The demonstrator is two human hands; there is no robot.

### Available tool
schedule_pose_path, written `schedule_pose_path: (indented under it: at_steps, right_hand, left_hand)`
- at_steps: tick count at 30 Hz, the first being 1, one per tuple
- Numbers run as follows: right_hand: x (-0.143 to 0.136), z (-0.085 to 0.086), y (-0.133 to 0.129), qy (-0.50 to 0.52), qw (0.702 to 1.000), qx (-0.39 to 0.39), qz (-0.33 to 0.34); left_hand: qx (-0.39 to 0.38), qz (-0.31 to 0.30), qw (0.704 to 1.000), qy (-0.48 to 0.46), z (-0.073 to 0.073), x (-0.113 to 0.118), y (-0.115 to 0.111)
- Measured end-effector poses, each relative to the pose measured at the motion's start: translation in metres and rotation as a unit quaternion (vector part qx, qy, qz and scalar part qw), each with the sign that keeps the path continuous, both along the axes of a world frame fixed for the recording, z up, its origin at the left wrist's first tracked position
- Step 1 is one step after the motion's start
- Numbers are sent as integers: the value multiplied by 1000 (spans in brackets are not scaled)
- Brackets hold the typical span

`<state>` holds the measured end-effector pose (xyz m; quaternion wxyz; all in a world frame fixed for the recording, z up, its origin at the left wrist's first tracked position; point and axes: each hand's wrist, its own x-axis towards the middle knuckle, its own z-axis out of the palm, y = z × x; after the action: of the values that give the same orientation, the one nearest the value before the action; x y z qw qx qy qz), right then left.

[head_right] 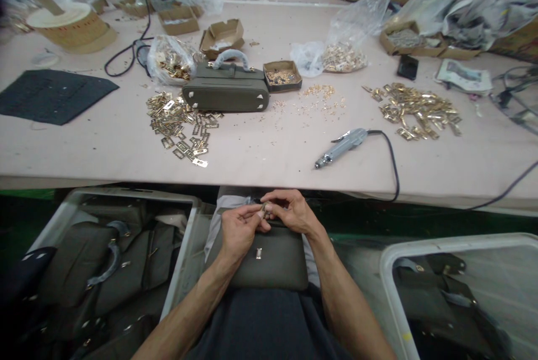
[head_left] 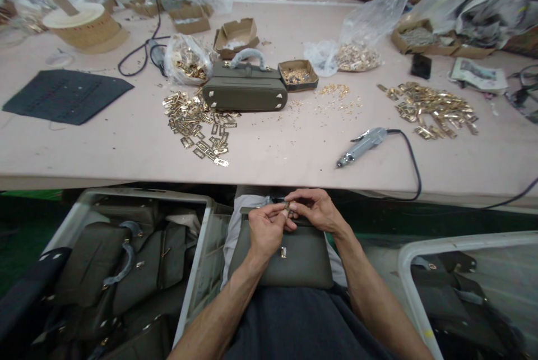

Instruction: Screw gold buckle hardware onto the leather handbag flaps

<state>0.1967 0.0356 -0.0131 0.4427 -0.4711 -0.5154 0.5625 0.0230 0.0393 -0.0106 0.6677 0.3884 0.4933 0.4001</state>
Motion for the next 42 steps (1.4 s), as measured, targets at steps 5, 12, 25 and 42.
schedule_pose_path:
  at_steps: [5,12,25,42]
  right_hand:
    - [0,1,2,-6,1000,-11,-10]
    - [-2,3,4,-15,1000,-9,-4]
    - [-13,23,6,-112,993,26,-18]
    - [116,58,78,-504,692,-106,-506]
  left_hand:
    - [-10,-43,999,-21,-1,-5,2]
    - [-33,-58,997,-34,1,-12,5]
    - [-1,-57,998,0,2,-5,6]
    - [-1,-22,999,-34,-8,-3,3]
